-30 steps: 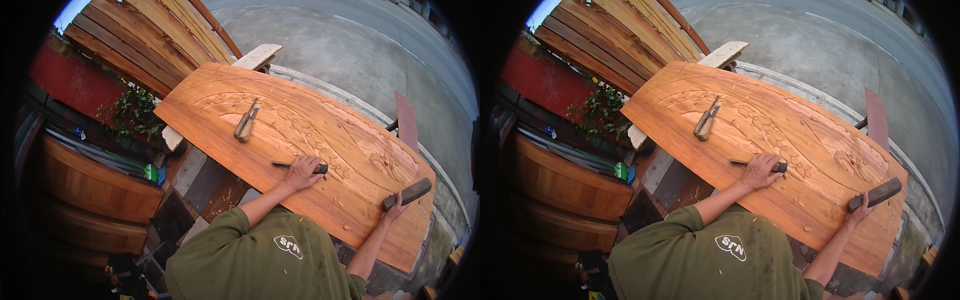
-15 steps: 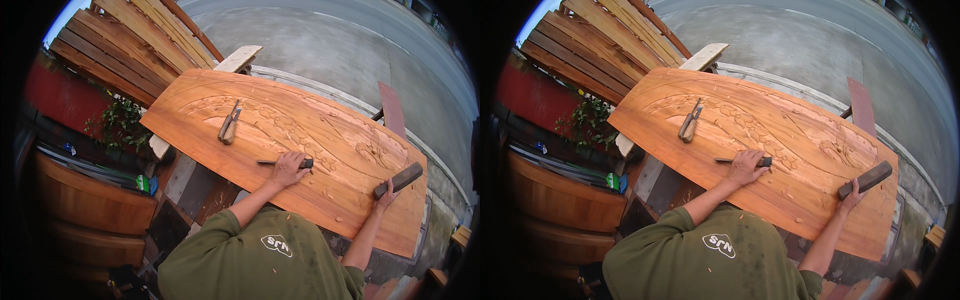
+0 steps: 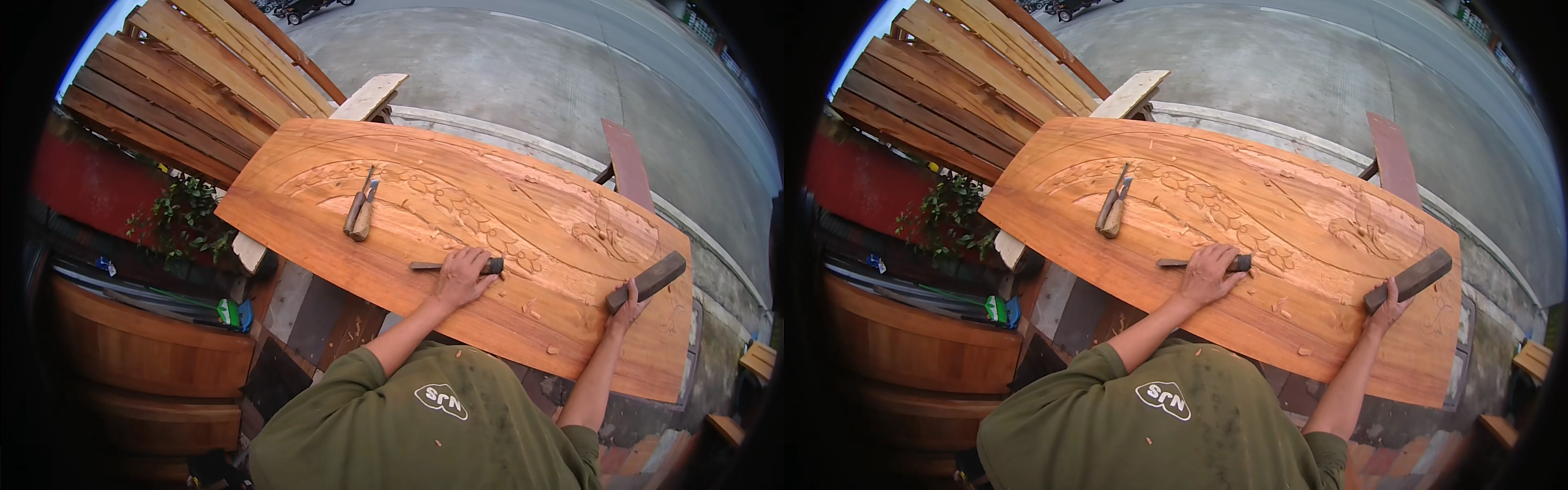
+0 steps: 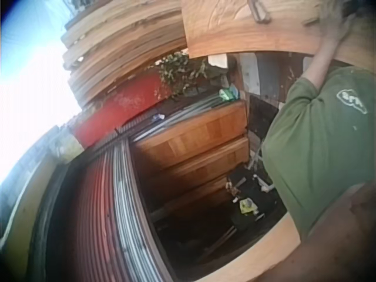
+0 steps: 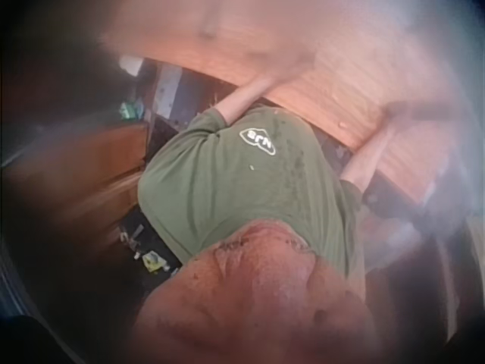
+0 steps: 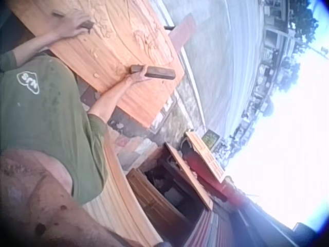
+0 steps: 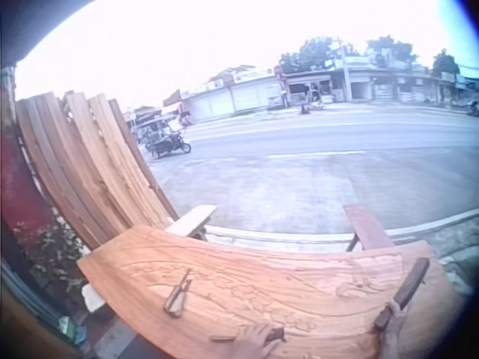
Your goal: The person carves a wooden panel by hand using a chisel and a wooden mallet to create a decorative pattern.
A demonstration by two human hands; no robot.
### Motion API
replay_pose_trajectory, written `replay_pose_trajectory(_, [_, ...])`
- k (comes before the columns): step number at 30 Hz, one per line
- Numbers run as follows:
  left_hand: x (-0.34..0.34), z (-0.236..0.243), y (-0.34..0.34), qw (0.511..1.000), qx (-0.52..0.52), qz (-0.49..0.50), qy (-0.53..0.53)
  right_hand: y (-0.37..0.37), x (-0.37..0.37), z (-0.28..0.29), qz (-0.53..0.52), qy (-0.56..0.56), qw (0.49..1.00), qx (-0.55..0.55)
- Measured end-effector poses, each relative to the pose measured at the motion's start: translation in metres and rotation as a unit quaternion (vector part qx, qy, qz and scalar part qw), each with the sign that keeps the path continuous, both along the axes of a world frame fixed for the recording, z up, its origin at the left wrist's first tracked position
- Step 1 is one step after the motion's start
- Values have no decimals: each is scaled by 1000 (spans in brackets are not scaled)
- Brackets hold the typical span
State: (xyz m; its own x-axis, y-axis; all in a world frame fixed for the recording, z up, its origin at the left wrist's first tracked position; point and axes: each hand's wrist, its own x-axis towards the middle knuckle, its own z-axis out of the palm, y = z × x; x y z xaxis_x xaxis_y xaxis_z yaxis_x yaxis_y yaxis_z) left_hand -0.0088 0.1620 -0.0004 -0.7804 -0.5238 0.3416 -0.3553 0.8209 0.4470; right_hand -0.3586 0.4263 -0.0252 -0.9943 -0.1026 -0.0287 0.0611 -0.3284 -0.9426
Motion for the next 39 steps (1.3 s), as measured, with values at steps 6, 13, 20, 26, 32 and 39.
replay_pose_trajectory(6, [1, -1, 0, 1000, -1, -5, -6, 1, -1, -1, 1, 3, 1000, 5])
replay_pose_trajectory(13, [3, -3, -3, 1000, 18, -14, -5, 0, -4, -7, -9, 4, 1000, 15])
replay_pose_trajectory(20, [1, -3, -6, 999, 29, -25, 3, 4, -11, -13, 3, 12, 1000, 9])
replay_pose_trajectory(26, [5, -3, -8, 999, 41, -25, -12, -3, -1, -3, 1, -4, 1000, 19])
replay_pose_trajectory(32, [6, -7, -10, 998, 57, -31, -5, -5, 0, -1, -4, -6, 1000, 26])
replay_pose_trajectory(39, [6, -3, -13, 996, 82, -39, 0, -7, -1, -2, -4, -17, 999, 41])
